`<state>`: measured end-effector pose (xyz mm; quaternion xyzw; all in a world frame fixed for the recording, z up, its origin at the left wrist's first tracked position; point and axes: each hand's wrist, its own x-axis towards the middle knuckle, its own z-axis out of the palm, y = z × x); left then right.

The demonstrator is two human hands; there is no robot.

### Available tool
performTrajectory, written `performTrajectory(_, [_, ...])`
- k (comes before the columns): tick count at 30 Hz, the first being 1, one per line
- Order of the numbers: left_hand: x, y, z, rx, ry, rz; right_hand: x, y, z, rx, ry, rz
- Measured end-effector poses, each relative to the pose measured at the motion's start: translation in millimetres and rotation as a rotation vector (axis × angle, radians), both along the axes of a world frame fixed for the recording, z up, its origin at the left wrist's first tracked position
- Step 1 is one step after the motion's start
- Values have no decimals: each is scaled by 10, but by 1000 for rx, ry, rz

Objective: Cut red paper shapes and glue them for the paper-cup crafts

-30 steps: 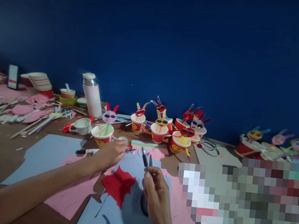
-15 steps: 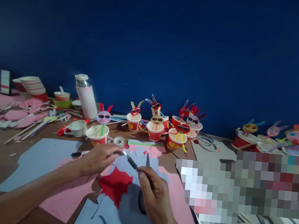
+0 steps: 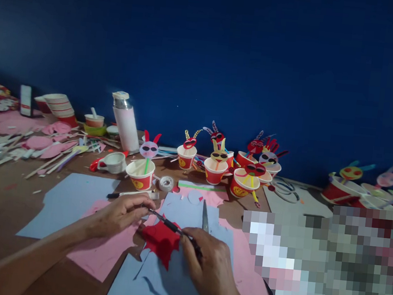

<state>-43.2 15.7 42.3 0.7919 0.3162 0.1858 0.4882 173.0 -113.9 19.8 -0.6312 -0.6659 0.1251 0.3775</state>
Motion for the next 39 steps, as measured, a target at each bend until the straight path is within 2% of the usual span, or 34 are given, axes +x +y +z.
performTrajectory(9, [-9, -27, 84, 156, 59, -79, -18, -3, -15, -40, -50, 43])
performTrajectory(14, [30, -70, 69, 147, 16, -97, -40, -4, -46, -58, -60, 71])
performTrajectory(16, [48, -101, 37, 69, 2, -84, -54, -6, -55, -74, -43, 93])
performTrajectory(22, [61, -179, -134, -344, -95, -35, -110, -27, -64, -105, 29, 122])
performTrajectory(28, [45, -225, -207, -532, -141, 7, -190, -33, -63, -166, 115, 106])
performTrajectory(31, [61, -194, -140, -419, -148, 30, -208, -9, -42, -191, 99, 78])
performTrajectory(34, [58, -124, 12, -346, -117, 90, -147, 38, -23, -183, -18, 3])
performTrajectory(37, [-14, -50, 155, -351, -72, 242, -1, 117, -39, -157, -146, -123])
performTrajectory(39, [-103, -28, 190, -444, -56, 304, 104, 190, -73, -149, -186, -176])
